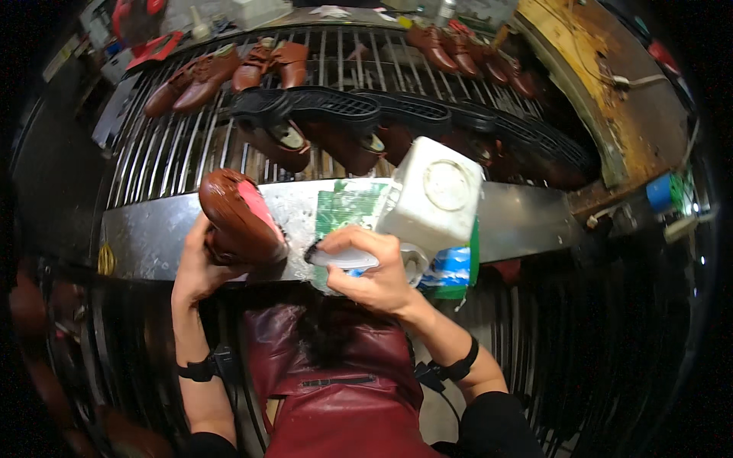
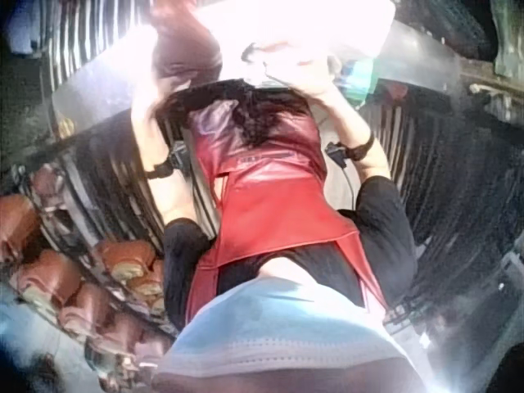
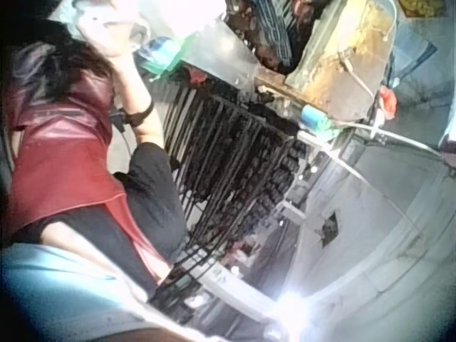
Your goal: The recorder applies a liquid using a brush to the edges of leather shoe uppers on a production line.
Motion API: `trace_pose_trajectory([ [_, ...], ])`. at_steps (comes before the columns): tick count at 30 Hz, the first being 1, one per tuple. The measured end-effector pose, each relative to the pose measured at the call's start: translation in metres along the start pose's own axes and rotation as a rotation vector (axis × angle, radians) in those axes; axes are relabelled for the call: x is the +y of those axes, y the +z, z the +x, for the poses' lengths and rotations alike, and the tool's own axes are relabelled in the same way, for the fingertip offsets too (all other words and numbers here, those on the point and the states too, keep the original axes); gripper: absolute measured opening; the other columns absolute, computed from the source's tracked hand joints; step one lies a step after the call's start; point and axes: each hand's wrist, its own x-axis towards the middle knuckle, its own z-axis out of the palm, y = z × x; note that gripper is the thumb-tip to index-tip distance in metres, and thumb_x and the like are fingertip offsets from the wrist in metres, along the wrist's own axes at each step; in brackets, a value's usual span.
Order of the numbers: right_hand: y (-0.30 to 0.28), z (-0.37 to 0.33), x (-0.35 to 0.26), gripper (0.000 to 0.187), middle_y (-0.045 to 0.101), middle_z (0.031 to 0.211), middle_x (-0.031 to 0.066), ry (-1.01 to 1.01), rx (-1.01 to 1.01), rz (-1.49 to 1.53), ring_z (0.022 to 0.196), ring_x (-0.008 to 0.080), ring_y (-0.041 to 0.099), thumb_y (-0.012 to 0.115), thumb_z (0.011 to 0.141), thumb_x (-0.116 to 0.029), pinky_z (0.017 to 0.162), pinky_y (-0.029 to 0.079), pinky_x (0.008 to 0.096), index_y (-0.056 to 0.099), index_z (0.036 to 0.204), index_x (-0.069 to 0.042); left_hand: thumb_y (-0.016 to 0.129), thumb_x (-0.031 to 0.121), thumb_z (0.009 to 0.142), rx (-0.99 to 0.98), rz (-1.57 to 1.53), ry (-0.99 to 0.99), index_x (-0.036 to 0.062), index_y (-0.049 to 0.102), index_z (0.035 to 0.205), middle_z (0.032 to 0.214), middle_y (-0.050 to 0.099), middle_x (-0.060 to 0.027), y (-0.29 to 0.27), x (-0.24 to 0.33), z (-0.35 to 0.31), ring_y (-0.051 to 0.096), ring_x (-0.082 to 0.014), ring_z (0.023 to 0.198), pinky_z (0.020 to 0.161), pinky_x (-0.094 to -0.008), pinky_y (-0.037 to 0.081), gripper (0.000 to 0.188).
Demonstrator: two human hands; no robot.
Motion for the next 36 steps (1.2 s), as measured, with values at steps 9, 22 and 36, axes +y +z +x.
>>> trace_pose_trajectory([
  [9,-0.019,-0.107,-0.002,0.014,0.073,0.09,0.0101,0.337,0.696,0.007,0.059,0.0111,0.067,0.074,0.099,-0.004,0.047,0.049,0.0226,0.074,0.106,0.008,0.088,0.024,0.068,0.278,-0.487,0.021,-0.0135,0.044,0.152,0.145,0.059,-0.0245,0.034,-0.036,-0.076,0.062,-0.0351,0.132,0.116,-0.044,0.045,0.102],
  [22,-0.027,-0.083,-0.005,0.027,0.071,0.075,0.0211,0.641,0.741,0.772,0.047,0.0256,0.063,0.066,0.097,-0.02,0.04,0.047,0.0325,0.068,0.093,0.006,0.088,0.011,0.066,0.156,-0.498,-0.19,-0.0107,0.065,0.136,0.123,0.074,-0.023,0.076,-0.045,-0.139,0.073,-0.03,0.114,0.106,-0.0412,0.054,0.076],
  [36,0.038,-0.106,-0.05,0.009,0.076,0.092,0.0155,0.309,0.255,0.485,0.077,0.0169,0.071,0.076,0.088,-0.001,0.067,0.055,0.0288,0.073,0.091,0.006,0.078,0.021,0.087,0.095,-0.822,-0.226,-0.015,0.055,0.142,0.131,0.069,-0.0263,0.073,-0.041,-0.127,0.072,-0.0336,0.117,0.106,-0.0459,0.056,0.07],
])
